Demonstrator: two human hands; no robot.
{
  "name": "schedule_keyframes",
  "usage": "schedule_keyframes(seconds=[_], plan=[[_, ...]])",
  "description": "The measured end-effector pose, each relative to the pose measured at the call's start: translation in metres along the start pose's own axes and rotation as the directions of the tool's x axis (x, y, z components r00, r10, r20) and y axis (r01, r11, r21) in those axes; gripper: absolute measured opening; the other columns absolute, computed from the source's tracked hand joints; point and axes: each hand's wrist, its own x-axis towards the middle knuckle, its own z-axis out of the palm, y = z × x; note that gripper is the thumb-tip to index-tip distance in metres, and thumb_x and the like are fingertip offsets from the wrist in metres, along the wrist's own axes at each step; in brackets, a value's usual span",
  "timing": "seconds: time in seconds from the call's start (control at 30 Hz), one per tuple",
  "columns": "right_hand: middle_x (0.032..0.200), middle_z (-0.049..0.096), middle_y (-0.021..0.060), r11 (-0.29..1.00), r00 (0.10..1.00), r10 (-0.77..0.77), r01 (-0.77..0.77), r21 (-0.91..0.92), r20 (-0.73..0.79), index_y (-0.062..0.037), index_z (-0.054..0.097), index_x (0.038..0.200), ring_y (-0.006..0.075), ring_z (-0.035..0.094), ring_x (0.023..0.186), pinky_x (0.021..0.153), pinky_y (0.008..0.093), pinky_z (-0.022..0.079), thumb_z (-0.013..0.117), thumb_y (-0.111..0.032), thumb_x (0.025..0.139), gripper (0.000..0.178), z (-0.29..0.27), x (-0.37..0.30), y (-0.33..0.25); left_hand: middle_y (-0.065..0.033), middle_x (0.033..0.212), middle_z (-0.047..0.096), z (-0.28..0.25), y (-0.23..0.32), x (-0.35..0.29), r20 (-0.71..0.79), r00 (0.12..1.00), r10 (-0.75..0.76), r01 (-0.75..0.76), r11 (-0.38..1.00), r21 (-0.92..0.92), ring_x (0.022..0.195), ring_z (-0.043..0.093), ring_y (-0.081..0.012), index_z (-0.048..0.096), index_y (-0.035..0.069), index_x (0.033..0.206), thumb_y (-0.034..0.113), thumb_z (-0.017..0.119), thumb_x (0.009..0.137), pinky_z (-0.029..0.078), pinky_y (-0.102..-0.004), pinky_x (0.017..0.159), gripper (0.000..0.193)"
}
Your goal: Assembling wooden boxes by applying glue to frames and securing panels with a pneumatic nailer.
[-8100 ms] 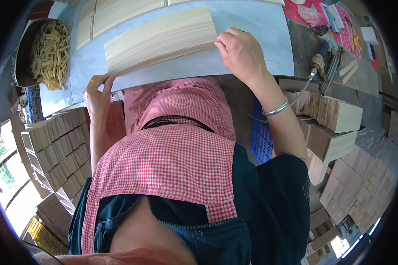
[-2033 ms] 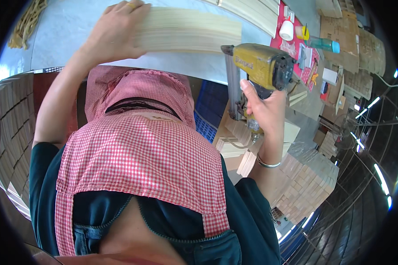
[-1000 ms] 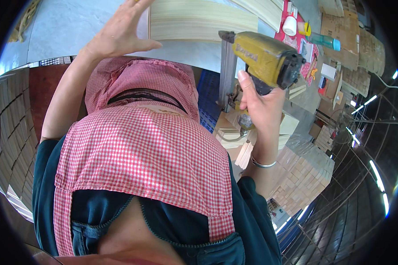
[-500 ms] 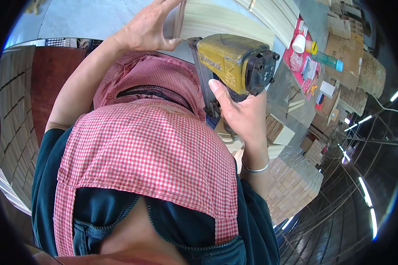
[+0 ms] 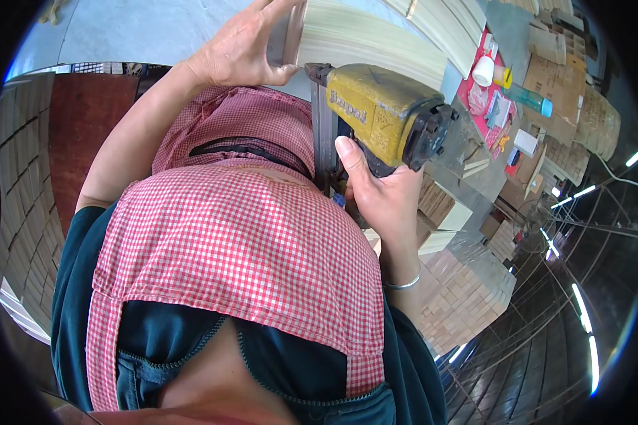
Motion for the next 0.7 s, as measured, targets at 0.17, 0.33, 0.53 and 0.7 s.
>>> schedule_keyframes(seconds=[0.17, 0.33, 0.53, 0.7], plan=[[0.079, 0.070, 0.0073, 1.000, 1.000, -0.010, 0.010, -0.019, -0.006, 0.0035, 0.066, 0.104, 0.0093, 0.054, 0.047, 0.042, 0.0210, 0.044, 0.076, -0.012, 0.092, 0.022, 0.000, 0.004, -0.002, -0.0288, 0.137, 0.043, 0.006, -0.005, 0.000, -0.076, 0.994, 0.080, -0.083, 0.996, -0.036, 0.118, 0.053, -0.0450, 0.027, 0.002, 0.155, 0.023, 0.077, 0.068, 0.049, -0.0521, 0.101, 0.103], [0.079, 0.070, 0.0071, 0.987, 0.998, -0.066, 0.067, -0.148, 0.011, 0.0036, 0.067, 0.106, 0.0096, 0.055, 0.048, 0.042, 0.0215, 0.044, 0.077, -0.011, 0.091, 0.023, -0.003, 0.009, -0.007, -0.0287, 0.137, 0.044, 0.010, -0.011, -0.002, -0.121, 0.984, 0.127, -0.133, 0.990, -0.044, 0.117, 0.053, -0.0445, 0.026, 0.002, 0.155, 0.022, 0.077, 0.068, 0.049, -0.0507, 0.101, 0.103], [0.079, 0.070, 0.0065, 0.967, 0.994, -0.108, 0.111, -0.230, 0.024, 0.0032, 0.067, 0.108, 0.0099, 0.055, 0.048, 0.042, 0.0218, 0.043, 0.078, -0.010, 0.089, 0.026, -0.009, 0.016, -0.016, -0.0286, 0.136, 0.044, 0.014, -0.017, 0.000, -0.267, 0.913, 0.308, -0.322, 0.947, -0.009, 0.117, 0.053, -0.0441, 0.025, 0.001, 0.156, 0.021, 0.076, 0.067, 0.048, -0.0494, 0.102, 0.104], [0.056, 0.057, 0.0010, 0.963, 0.990, -0.139, 0.140, -0.232, 0.020, 0.0001, 0.069, 0.096, 0.0095, 0.051, 0.045, 0.044, 0.0220, 0.041, 0.074, -0.023, 0.095, 0.024, -0.005, 0.033, -0.033, -0.0285, 0.136, 0.044, 0.015, -0.016, 0.001, -0.260, 0.926, 0.275, -0.298, 0.953, -0.051, 0.115, 0.054, -0.0436, 0.023, 0.001, 0.157, 0.021, 0.076, 0.067, 0.049, -0.0486, 0.100, 0.106]])
